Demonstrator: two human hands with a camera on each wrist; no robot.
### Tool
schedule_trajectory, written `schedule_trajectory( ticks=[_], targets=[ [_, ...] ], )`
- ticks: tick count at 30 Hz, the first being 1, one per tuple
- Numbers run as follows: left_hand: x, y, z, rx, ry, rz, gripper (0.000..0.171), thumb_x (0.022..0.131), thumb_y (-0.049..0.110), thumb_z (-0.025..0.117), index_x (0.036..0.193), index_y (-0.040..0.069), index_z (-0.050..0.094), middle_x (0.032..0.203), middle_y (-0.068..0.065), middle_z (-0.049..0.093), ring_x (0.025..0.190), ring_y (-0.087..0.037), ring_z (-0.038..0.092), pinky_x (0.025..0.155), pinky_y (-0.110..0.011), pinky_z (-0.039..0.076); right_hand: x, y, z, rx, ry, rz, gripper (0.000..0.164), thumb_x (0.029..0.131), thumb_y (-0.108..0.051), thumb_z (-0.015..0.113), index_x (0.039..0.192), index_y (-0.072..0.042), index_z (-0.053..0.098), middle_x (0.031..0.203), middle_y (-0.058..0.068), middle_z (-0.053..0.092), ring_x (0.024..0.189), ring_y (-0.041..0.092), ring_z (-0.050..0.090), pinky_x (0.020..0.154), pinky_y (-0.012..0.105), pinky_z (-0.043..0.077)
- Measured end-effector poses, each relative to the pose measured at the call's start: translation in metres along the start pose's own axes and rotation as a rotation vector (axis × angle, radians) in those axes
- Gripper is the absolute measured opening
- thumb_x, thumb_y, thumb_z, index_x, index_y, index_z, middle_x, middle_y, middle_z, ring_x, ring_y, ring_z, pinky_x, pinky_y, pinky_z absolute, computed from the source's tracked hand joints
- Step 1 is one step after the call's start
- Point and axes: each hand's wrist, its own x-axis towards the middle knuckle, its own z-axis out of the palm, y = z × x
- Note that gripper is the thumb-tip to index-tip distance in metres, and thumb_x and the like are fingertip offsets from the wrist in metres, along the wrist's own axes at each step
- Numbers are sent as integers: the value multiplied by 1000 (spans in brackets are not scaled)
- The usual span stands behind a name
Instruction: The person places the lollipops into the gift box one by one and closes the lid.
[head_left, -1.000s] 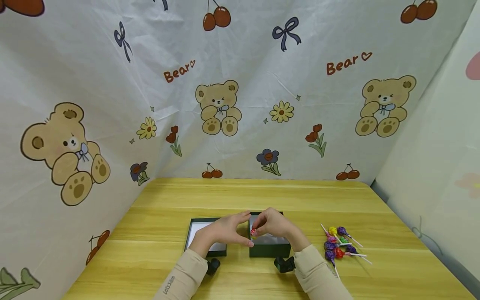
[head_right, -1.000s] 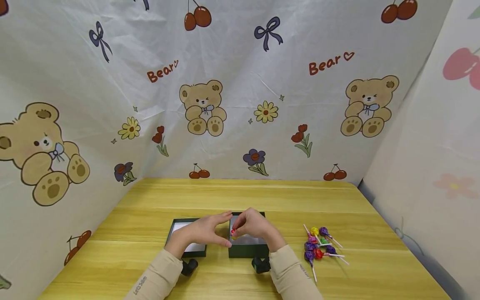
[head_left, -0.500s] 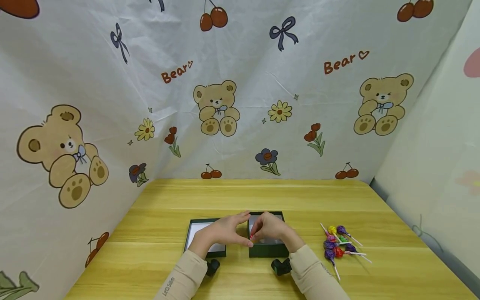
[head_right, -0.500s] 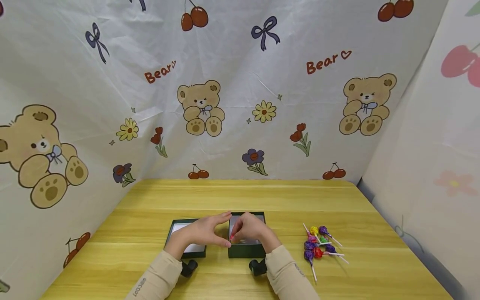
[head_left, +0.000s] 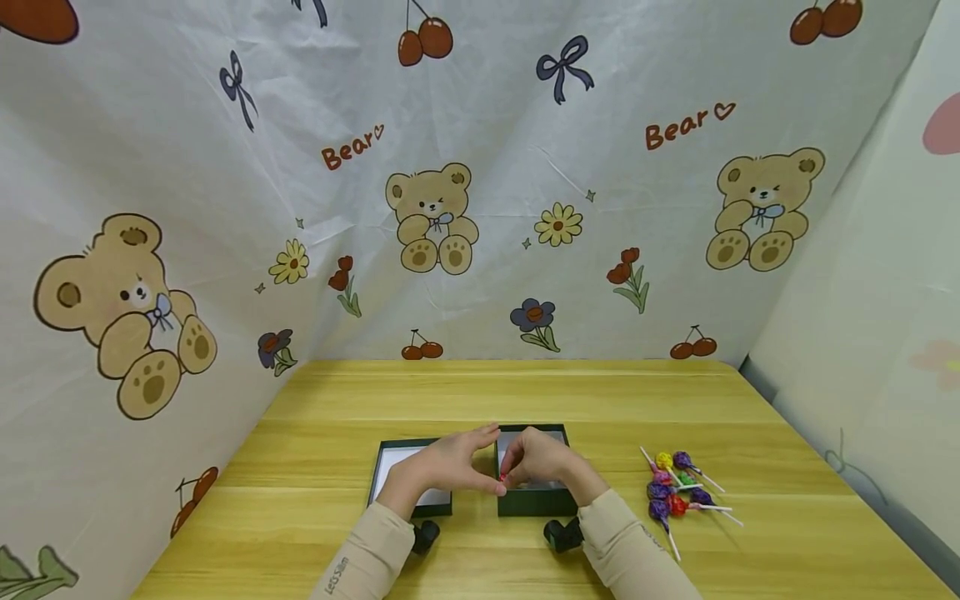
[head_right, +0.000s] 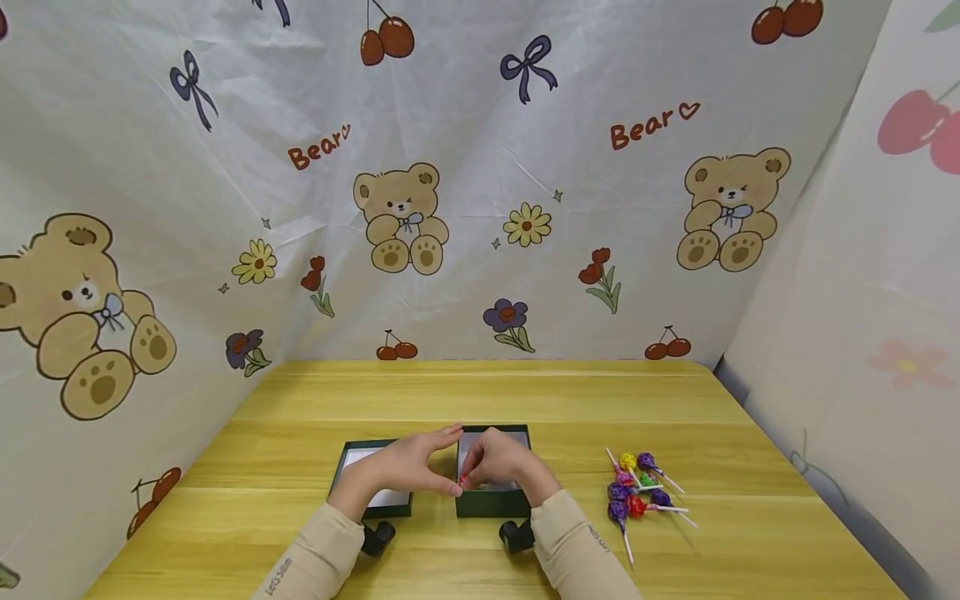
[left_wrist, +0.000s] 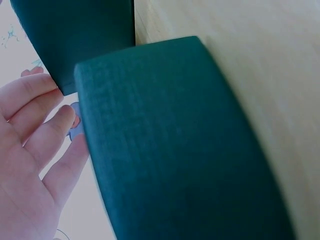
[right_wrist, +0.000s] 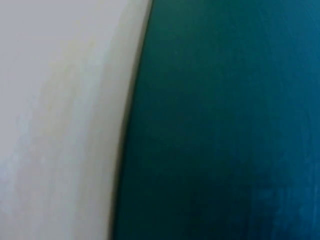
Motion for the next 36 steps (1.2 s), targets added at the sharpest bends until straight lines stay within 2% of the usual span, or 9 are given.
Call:
schedule_trajectory(
  ticks=[8, 13, 20, 23, 30, 36],
  targets=[
    [-1, 1, -1, -15, -8, -3, 94, 86, 52, 75, 159, 13, 30, 168, -2, 23, 152, -27, 28, 118, -50, 35, -1, -4, 0, -41, 31, 33, 4, 82, 2, 78, 85, 0, 77, 76, 4, 74, 66, 11, 66, 64, 30, 59],
    [-2, 1, -2, -10, -4, -8, 95, 86, 54, 74, 159, 15, 29, 167, -1, 24, 152, -28, 30, 117, -50, 37, -4, -16, -7, -67, 88, 37, 4, 83, -2, 78, 87, -2, 76, 80, 3, 74, 72, 13, 66, 69, 34, 58],
    [-3, -1, -2, -12, 6, -13, 96, 84, 57, 75, 159, 17, 30, 167, 0, 25, 152, -26, 29, 118, -51, 36, -15, -24, -26, -35, 138, -3, 11, 87, -4, 76, 95, 3, 75, 89, 9, 74, 78, 13, 67, 75, 39, 59],
    [-3, -1, -1, -10, 4, -20, 95, 84, 57, 75, 159, 17, 32, 167, 1, 25, 152, -25, 28, 119, -51, 35, -23, -23, -38, -15, 190, -26, 15, 89, -6, 74, 100, 4, 75, 95, 12, 74, 81, 13, 66, 78, 43, 59],
    [-2, 2, 0, -9, 0, -12, 95, 84, 55, 75, 159, 17, 32, 168, 2, 23, 153, -25, 27, 120, -50, 34, -57, -15, -77, 64, 321, 5, 25, 93, -11, 71, 113, 5, 71, 111, 18, 71, 93, 16, 68, 89, 43, 58],
    [-2, 1, -2, -5, -15, -8, 94, 85, 56, 74, 159, 18, 30, 168, 3, 20, 153, -25, 27, 120, -49, 34, -92, 11, -109, 10, 392, 46, 34, 96, -16, 68, 120, 8, 66, 118, 23, 69, 95, 11, 68, 92, 44, 57]
  ],
)
